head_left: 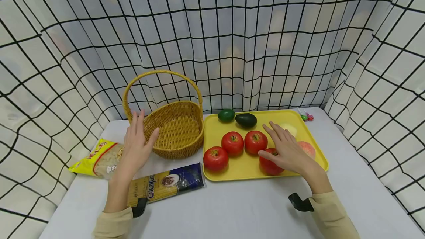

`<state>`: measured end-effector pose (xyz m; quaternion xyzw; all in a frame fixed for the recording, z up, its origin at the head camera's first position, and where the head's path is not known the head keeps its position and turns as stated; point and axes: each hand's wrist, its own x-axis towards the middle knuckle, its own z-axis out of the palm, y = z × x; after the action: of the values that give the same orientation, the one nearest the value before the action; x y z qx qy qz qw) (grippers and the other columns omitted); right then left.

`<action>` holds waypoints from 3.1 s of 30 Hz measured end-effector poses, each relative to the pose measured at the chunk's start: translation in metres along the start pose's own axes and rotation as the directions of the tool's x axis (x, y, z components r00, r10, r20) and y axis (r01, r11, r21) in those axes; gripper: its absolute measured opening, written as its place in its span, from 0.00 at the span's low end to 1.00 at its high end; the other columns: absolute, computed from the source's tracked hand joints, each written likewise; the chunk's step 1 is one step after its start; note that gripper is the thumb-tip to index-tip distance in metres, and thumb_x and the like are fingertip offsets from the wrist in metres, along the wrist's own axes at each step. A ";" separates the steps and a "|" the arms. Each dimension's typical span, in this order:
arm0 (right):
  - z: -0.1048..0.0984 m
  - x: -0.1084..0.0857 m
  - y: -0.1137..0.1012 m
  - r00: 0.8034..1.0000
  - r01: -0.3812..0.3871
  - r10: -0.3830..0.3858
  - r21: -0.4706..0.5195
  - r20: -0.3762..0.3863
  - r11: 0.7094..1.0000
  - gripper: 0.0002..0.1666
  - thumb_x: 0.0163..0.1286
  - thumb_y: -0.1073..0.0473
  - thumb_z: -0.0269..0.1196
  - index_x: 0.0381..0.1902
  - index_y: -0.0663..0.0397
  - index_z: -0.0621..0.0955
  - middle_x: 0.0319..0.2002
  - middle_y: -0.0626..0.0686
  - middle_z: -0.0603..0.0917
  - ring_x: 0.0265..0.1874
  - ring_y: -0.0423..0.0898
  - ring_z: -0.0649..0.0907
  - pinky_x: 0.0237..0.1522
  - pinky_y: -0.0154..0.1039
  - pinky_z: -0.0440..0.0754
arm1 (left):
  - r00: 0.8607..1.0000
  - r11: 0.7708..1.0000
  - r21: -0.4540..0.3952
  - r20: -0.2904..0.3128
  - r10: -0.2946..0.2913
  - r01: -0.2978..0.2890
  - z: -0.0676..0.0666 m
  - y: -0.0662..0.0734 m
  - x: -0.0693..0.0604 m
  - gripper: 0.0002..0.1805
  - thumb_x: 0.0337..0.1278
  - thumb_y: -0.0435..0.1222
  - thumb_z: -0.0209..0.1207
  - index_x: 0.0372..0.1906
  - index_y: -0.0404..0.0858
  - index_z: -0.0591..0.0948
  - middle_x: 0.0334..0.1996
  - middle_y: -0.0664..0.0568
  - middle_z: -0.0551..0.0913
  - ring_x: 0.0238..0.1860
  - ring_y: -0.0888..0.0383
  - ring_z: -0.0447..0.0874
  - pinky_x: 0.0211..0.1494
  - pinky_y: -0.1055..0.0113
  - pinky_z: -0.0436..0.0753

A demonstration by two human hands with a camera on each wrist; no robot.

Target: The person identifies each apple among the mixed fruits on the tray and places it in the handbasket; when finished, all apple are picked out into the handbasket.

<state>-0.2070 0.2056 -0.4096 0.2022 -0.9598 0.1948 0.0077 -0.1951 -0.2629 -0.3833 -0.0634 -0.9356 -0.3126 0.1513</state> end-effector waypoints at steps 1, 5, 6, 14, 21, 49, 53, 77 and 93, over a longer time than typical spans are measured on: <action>-0.001 0.001 0.000 1.000 0.000 0.000 0.001 0.002 1.000 0.57 0.68 0.31 0.62 0.84 0.47 0.52 0.84 0.61 0.49 0.82 0.64 0.50 0.82 0.69 0.46 | 1.000 0.999 -0.042 -0.011 -0.004 0.004 -0.002 -0.004 0.004 0.44 0.80 0.56 0.44 0.84 0.52 0.32 0.84 0.44 0.26 0.83 0.30 0.31 0.79 0.24 0.38; -0.004 0.006 0.001 1.000 0.001 -0.001 0.005 0.004 1.000 0.57 0.68 0.31 0.63 0.84 0.47 0.52 0.83 0.61 0.49 0.81 0.65 0.51 0.80 0.71 0.47 | 0.999 0.987 -0.158 -0.050 0.015 -0.023 -0.004 -0.020 0.021 0.45 0.80 0.52 0.45 0.84 0.47 0.32 0.84 0.42 0.29 0.83 0.33 0.28 0.80 0.26 0.36; -0.005 0.007 0.002 1.000 -0.001 0.001 0.004 0.005 1.000 0.58 0.68 0.31 0.63 0.84 0.47 0.52 0.83 0.61 0.49 0.81 0.65 0.51 0.80 0.71 0.48 | 0.998 0.984 -0.173 -0.063 0.025 -0.035 -0.003 -0.023 0.024 0.44 0.80 0.50 0.45 0.84 0.45 0.33 0.84 0.41 0.31 0.84 0.33 0.30 0.81 0.26 0.37; -0.004 0.005 -0.002 0.999 0.002 -0.003 0.016 0.033 1.000 0.58 0.67 0.30 0.63 0.83 0.48 0.53 0.83 0.62 0.51 0.81 0.66 0.53 0.79 0.72 0.51 | 0.972 0.977 -0.212 -0.223 -0.068 0.019 -0.010 -0.033 0.021 0.38 0.79 0.45 0.49 0.83 0.42 0.47 0.78 0.32 0.53 0.78 0.35 0.53 0.66 0.35 0.66; -0.001 0.002 -0.002 0.996 0.033 -0.035 0.025 0.081 0.999 0.60 0.66 0.31 0.65 0.83 0.52 0.53 0.82 0.65 0.52 0.79 0.69 0.56 0.78 0.74 0.54 | 0.978 0.880 -0.444 -0.032 -0.205 0.170 -0.021 -0.053 0.030 0.44 0.81 0.50 0.43 0.84 0.43 0.32 0.84 0.39 0.35 0.85 0.39 0.37 0.85 0.38 0.46; 0.002 -0.003 -0.005 0.893 -0.246 0.171 0.135 0.416 0.960 0.74 0.60 0.36 0.73 0.83 0.59 0.40 0.81 0.69 0.54 0.77 0.69 0.61 0.76 0.67 0.66 | 0.976 0.864 -0.456 0.067 -0.209 0.216 -0.016 -0.056 0.032 0.45 0.81 0.54 0.41 0.83 0.43 0.29 0.84 0.41 0.35 0.84 0.36 0.39 0.83 0.34 0.48; -0.001 -0.003 -0.004 0.891 -0.251 0.185 0.112 0.414 0.961 0.71 0.59 0.36 0.74 0.83 0.60 0.46 0.78 0.69 0.60 0.71 0.65 0.69 0.72 0.65 0.73 | 0.977 0.860 -0.465 0.065 -0.203 0.210 -0.018 -0.054 0.033 0.46 0.80 0.54 0.41 0.83 0.43 0.28 0.84 0.40 0.34 0.84 0.37 0.38 0.83 0.34 0.47; -0.012 -0.006 0.006 0.888 -0.244 0.183 0.094 0.423 0.965 0.45 0.59 0.36 0.73 0.67 0.50 0.70 0.56 0.57 0.76 0.53 0.51 0.77 0.49 0.51 0.86 | 0.969 0.866 -0.438 0.065 -0.237 0.241 -0.016 -0.056 0.031 0.45 0.81 0.55 0.41 0.84 0.45 0.30 0.84 0.40 0.36 0.84 0.36 0.39 0.82 0.32 0.48; -0.010 -0.005 -0.012 0.904 -0.193 0.105 0.175 0.415 0.966 0.38 0.58 0.39 0.75 0.61 0.41 0.73 0.52 0.52 0.77 0.51 0.48 0.79 0.49 0.46 0.87 | 0.972 0.870 -0.435 0.066 -0.227 0.233 -0.019 -0.053 0.029 0.45 0.81 0.55 0.41 0.83 0.43 0.30 0.84 0.39 0.37 0.84 0.36 0.40 0.82 0.32 0.49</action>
<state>-0.1980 0.2012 -0.3964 0.1632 -0.9272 0.2500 -0.2262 -0.2297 -0.3161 -0.3895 0.0140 -0.8426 -0.5309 0.0889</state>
